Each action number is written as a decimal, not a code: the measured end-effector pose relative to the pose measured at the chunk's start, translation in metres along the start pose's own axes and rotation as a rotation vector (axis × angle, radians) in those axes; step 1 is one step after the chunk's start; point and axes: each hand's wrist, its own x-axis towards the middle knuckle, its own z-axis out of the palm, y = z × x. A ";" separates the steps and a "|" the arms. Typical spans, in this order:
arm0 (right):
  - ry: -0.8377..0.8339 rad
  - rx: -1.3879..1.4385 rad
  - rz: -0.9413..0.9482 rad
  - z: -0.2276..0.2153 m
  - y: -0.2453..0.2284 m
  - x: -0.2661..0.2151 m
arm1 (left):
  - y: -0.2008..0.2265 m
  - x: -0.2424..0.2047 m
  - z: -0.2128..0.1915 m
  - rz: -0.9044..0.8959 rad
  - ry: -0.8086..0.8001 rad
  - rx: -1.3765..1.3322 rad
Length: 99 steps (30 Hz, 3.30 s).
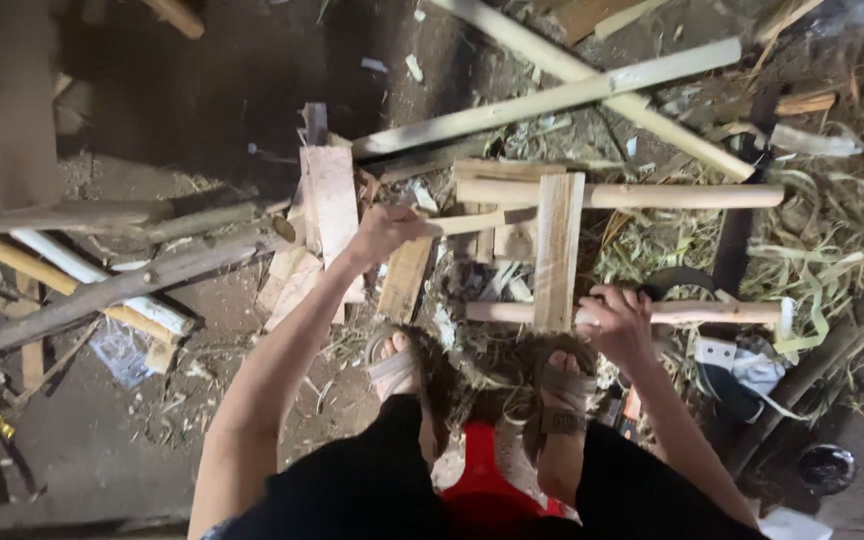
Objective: The person assembles a small wooden frame by arranging pieces on the ground and securing them with a hammer and nails. They repeatedly pick up nails from a plastic bag and hammer them into the joints of the frame.
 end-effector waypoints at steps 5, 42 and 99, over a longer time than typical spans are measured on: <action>0.065 0.033 -0.033 -0.003 -0.002 -0.003 | -0.041 -0.034 0.032 -0.083 -0.128 -0.158; -0.011 0.036 0.013 -0.018 -0.005 -0.002 | -0.193 -0.025 0.143 -0.287 -0.232 0.228; -0.069 0.077 -0.160 -0.078 0.016 0.186 | -0.261 -0.001 0.168 -0.278 -0.258 0.399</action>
